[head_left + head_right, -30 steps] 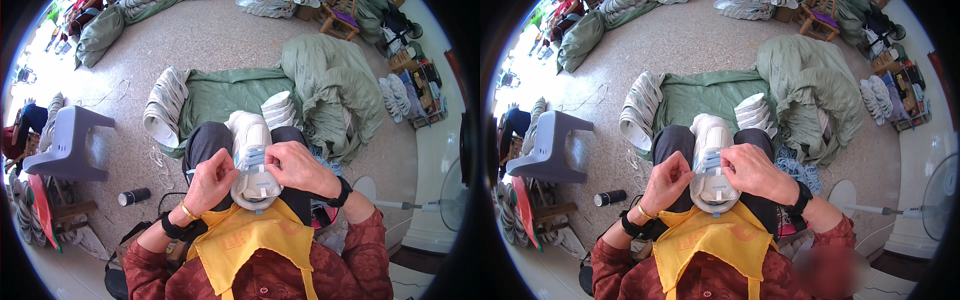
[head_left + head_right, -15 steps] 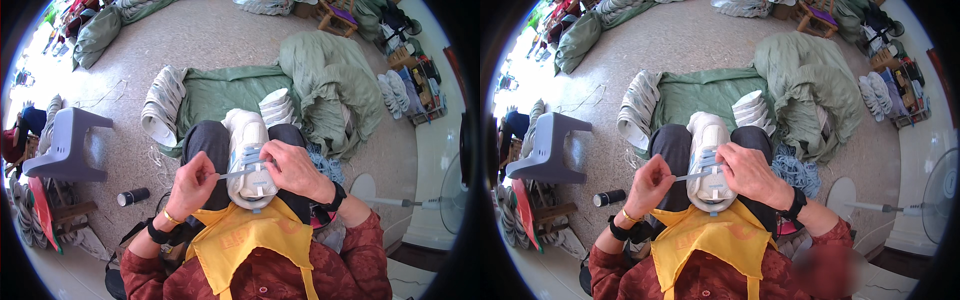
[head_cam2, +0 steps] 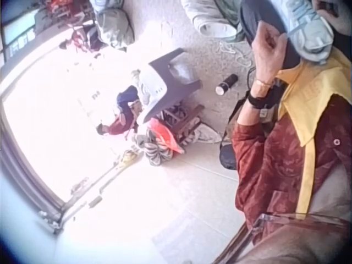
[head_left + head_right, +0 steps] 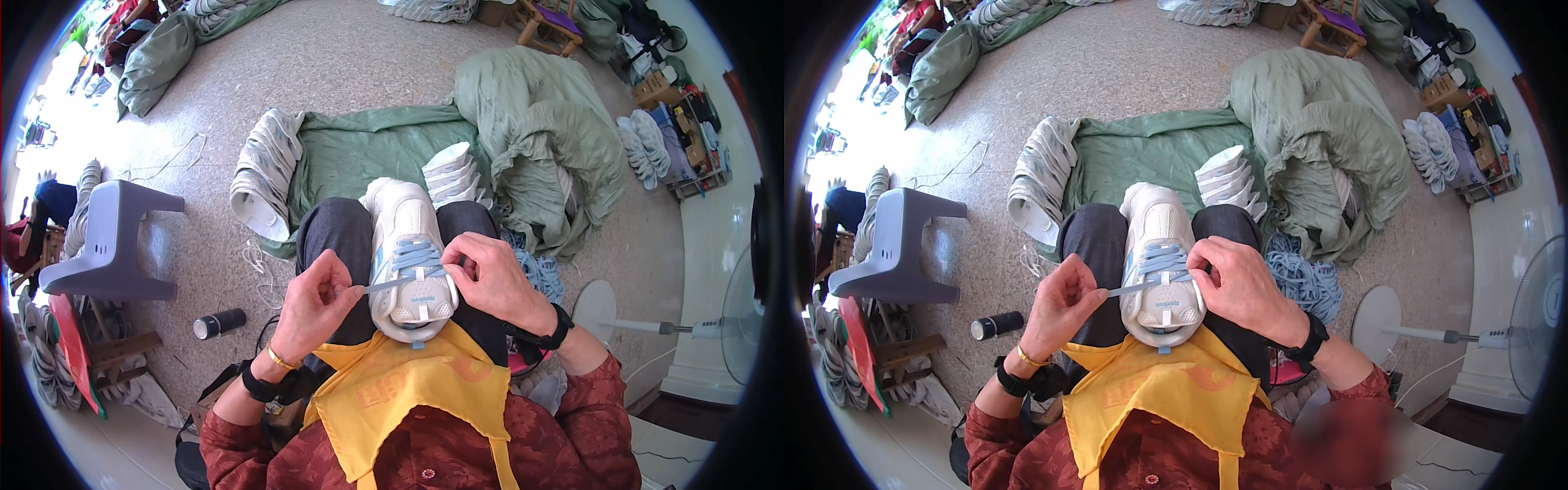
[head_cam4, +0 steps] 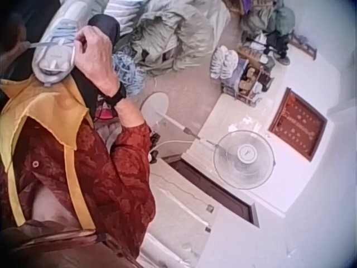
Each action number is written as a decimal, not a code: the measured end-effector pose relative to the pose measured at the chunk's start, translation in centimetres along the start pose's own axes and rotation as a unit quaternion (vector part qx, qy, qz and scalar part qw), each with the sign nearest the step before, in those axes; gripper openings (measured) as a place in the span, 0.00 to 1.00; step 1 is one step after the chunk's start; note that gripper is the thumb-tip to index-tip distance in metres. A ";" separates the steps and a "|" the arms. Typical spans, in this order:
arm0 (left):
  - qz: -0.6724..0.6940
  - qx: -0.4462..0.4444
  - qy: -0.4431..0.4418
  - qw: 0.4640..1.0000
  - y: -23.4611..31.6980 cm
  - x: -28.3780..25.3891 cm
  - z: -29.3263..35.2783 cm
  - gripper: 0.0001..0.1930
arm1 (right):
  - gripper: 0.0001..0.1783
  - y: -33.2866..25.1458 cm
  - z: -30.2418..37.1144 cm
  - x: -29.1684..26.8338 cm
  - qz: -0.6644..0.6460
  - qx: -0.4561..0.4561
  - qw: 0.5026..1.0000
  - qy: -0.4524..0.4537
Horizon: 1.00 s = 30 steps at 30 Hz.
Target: Lacing and organizing shoe uppers at a manufacturing facility.
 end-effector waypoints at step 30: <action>-0.264 0.207 0.059 0.940 2.9 -0.5 -0.3 0.06 | 0.05 0.5 4.0 -1.2 -0.009 0.054 0.998 0.021</action>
Point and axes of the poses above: each hand's wrist, its own z-axis away from the middle knuckle, its own x-axis out of the palm, y = z × x, the point moved 7 cm from there along -z, towards the middle knuckle, and after that the axes turned 12 degrees about -z, right-handed, at the moved point
